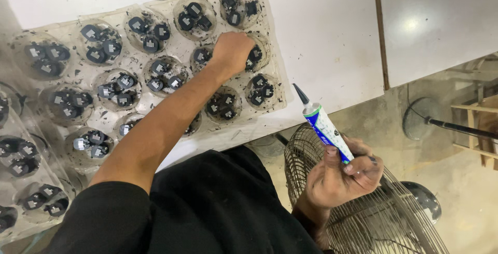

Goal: The person picks small black plastic components one at a time from a molded tray and squeezes adhesive from a tube onto each component, then places the treated component back into the tray. The person repeats this across many components in the trays on the worktable.

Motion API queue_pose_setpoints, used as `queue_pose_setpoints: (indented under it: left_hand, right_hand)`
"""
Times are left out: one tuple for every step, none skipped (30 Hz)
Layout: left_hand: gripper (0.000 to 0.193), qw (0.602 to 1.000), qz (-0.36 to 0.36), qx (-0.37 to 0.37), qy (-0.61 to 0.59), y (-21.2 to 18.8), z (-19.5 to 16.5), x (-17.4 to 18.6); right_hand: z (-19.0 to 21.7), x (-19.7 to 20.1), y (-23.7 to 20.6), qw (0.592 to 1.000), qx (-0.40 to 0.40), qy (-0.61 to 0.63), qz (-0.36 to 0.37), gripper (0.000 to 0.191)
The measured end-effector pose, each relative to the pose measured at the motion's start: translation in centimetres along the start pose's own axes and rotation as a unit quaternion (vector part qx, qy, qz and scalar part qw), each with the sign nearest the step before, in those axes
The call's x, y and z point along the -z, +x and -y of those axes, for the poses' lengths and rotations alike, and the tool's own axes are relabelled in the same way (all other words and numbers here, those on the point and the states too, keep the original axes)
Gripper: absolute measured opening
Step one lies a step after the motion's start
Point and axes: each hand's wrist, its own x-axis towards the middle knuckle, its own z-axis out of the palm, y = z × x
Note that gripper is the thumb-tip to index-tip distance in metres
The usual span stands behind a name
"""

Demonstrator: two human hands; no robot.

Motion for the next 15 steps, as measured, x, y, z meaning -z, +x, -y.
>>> queue_pose_setpoints:
  left_hand:
    - [0.018, 1.0, -0.001, -0.005, 0.018, 0.3, 0.1, -0.1]
    - [0.016, 0.999, -0.003, -0.009, 0.035, 0.5, 0.2, 0.0]
    - [0.014, 0.998, -0.004, -0.013, 0.053, 0.4, 0.3, 0.1]
    - [0.014, 0.998, -0.058, -0.026, 0.024, 0.1, 0.4, 0.4]
    - [0.015, 0.993, -0.112, -0.039, -0.004, -0.3, 0.4, 0.8]
    - [0.016, 0.984, -0.166, -0.052, -0.033, -0.9, 0.2, 1.3]
    - [0.021, 0.973, -0.203, -0.05, -0.098, -1.7, 0.1, 2.0]
    - [0.027, 0.956, -0.239, -0.05, -0.163, -2.8, 0.1, 2.8]
    - [0.033, 0.934, -0.273, -0.049, -0.226, -4.0, -0.1, 3.7]
    - [0.033, 0.918, -0.26, -0.015, -0.3, -5.3, -0.5, 4.5]
    - [0.033, 0.894, -0.246, 0.02, -0.373, -6.6, -1.0, 5.3]
    - [0.034, 0.865, -0.23, 0.055, -0.443, -8.0, -1.4, 6.2]
    - [0.033, 0.857, -0.234, 0.069, -0.455, -9.4, -1.9, 7.1]
    - [0.034, 0.848, -0.238, 0.083, -0.467, -10.9, -2.4, 8.0]
    - [0.036, 0.839, -0.244, 0.095, -0.478, -12.1, -2.9, 8.9]
  right_hand:
    - [0.2, -0.1, 0.0, 1.0, -0.004, 0.001, 0.0, 0.039]
    - [0.4, -0.2, 0.0, 1.0, -0.009, 0.002, 0.001, 0.039]
    - [0.6, -0.2, 0.0, 1.0, -0.014, 0.003, 0.002, 0.039]
    - [0.7, -0.2, 0.0, 1.0, -0.02, 0.011, 0.001, 0.038]
    - [0.8, -0.2, 0.0, 1.0, -0.025, 0.018, 0.001, 0.037]
    - [0.9, -0.1, 0.0, 0.999, -0.031, 0.025, 0.0, 0.036]
    - [1.0, 0.0, 0.0, 0.998, -0.02, -0.051, 0.012, 0.025]
    - [1.0, 0.1, -0.1, 0.992, -0.009, -0.128, 0.024, 0.015]
    - [1.1, 0.2, -0.2, 0.978, 0.001, -0.204, 0.034, 0.007]
    - [0.8, 0.2, 0.0, 0.996, -0.045, -0.068, 0.028, 0.013]
    - [0.3, 0.2, 0.4, 0.993, -0.091, 0.068, 0.023, 0.021]
    - [0.0, 0.2, 0.5, 0.97, -0.134, 0.204, 0.017, 0.03]
    - [-0.2, 0.0, 0.6, 0.969, -0.144, 0.199, 0.027, 0.031]
    - [-0.3, -0.1, 0.6, 0.968, -0.154, 0.195, 0.038, 0.032]
    - [-0.4, -0.4, 0.5, 0.966, -0.164, 0.192, 0.049, 0.033]
